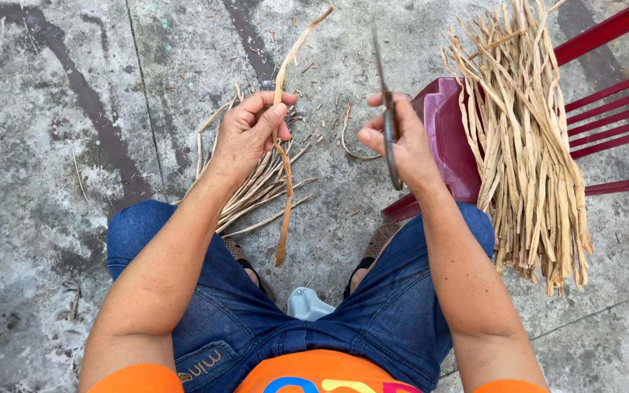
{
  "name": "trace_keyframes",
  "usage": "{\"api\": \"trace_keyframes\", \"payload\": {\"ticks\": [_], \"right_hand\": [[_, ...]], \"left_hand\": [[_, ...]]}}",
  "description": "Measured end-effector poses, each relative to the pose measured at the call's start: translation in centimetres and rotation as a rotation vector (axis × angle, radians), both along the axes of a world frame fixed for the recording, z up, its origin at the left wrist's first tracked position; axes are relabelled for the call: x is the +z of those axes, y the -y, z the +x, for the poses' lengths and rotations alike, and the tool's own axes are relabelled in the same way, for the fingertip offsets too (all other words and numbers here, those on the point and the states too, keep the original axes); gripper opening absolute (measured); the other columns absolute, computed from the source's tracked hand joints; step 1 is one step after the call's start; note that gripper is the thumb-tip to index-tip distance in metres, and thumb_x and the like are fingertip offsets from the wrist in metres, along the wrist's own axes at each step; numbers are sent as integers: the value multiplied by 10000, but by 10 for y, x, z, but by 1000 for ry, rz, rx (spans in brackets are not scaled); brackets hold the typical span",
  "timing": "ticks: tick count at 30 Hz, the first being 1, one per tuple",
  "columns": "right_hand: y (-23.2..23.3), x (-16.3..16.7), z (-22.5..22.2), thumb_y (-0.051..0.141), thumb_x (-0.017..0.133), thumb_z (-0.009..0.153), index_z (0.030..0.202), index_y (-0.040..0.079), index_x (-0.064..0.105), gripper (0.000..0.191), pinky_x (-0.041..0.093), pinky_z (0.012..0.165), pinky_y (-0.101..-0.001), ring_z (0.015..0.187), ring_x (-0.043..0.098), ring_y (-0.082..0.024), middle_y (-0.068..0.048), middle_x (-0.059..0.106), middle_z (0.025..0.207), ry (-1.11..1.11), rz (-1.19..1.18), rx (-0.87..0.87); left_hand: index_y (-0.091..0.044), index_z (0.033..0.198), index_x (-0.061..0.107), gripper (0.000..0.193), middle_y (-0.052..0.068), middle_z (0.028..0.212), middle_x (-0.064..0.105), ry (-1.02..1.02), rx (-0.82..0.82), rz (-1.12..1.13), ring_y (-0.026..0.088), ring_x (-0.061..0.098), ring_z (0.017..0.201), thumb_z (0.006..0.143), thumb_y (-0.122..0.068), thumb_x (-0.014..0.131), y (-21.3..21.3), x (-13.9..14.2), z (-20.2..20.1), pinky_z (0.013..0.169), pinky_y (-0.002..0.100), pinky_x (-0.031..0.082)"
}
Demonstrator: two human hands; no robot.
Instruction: The person sits on the floor and uses shears to trim and split dried sticks. They handle the sticks one at a time, cutting them to length and occasionally splitting them before placing them into a pile.
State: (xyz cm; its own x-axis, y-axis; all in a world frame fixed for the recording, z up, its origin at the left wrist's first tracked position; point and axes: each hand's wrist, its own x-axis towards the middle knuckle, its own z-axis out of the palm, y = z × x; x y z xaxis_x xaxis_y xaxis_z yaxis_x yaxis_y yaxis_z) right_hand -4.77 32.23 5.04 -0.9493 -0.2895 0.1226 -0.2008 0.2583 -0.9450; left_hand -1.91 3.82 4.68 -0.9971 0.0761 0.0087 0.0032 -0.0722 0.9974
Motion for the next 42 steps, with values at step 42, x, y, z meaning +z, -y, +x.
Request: {"api": "trace_keyframes", "payload": {"ticks": [42], "right_hand": [[68, -22, 24, 218, 761, 902, 1149, 75, 619, 319, 398, 431, -261, 500, 531, -124, -46, 695, 710, 434, -151, 147]], "left_hand": [[-73, 1158, 618, 163, 83, 855, 722, -229, 414, 550, 110, 656, 629, 1098, -217, 572, 63, 17, -16, 529, 248, 541]]}}
